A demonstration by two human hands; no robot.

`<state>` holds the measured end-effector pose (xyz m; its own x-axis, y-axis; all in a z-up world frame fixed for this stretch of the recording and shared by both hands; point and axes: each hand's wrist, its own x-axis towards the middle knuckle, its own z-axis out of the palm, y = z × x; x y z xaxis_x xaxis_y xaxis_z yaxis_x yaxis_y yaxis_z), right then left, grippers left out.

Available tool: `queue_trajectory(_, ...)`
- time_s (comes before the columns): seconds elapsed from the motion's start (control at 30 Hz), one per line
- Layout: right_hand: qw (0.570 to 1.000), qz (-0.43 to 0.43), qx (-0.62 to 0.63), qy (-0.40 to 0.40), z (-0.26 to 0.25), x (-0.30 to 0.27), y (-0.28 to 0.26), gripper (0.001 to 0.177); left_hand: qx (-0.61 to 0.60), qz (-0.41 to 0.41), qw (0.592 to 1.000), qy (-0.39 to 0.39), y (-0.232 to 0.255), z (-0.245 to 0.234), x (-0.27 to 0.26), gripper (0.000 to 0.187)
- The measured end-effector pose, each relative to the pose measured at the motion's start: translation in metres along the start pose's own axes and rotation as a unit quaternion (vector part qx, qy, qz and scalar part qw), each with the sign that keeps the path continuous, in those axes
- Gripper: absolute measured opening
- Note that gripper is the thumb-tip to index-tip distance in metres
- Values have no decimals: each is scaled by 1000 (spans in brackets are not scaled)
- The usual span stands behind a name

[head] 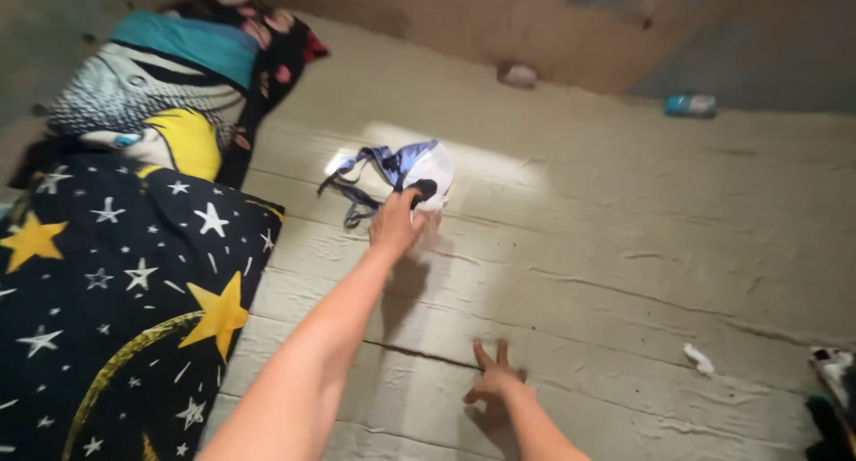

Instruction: Organize and fold various articles of clothing from boxes onto a bed.

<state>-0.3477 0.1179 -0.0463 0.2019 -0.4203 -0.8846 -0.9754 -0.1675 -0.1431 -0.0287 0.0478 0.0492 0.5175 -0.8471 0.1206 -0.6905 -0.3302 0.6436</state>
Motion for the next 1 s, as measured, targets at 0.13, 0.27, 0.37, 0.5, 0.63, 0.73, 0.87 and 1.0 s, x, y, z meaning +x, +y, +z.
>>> queue_trajectory(0.13,999,-36,2,35,-4,-14,-12,129,55,6,998,-27,1,6,37,35)
queue_trajectory(0.27,998,31,55,-18,-24,-45,-36,108,135,-77,980,-124,28,-3,62,42)
queue_trajectory(0.37,998,33,54,-20,-23,-37,-32,102,93,-99,969,-204,-81,77,78,49)
queue_trajectory(0.5,991,72,99,-57,-49,-87,-65,97,54,-37,962,-266,-73,146,16,54)
queue_trajectory(0.63,973,-56,226,9,-2,-85,-37,81,-157,70,933,-317,11,99,-102,48)
queue_trajectory(0.73,919,-157,350,84,0,-101,0,65,-297,60,895,-326,74,46,-149,35)
queue_trajectory(0.87,800,-274,496,196,-45,-135,47,45,-511,21,746,-426,148,-3,-171,36)
queue_trajectory(1.0,630,-365,611,310,-64,-161,97,28,-617,-113,579,-521,239,-50,-183,49)
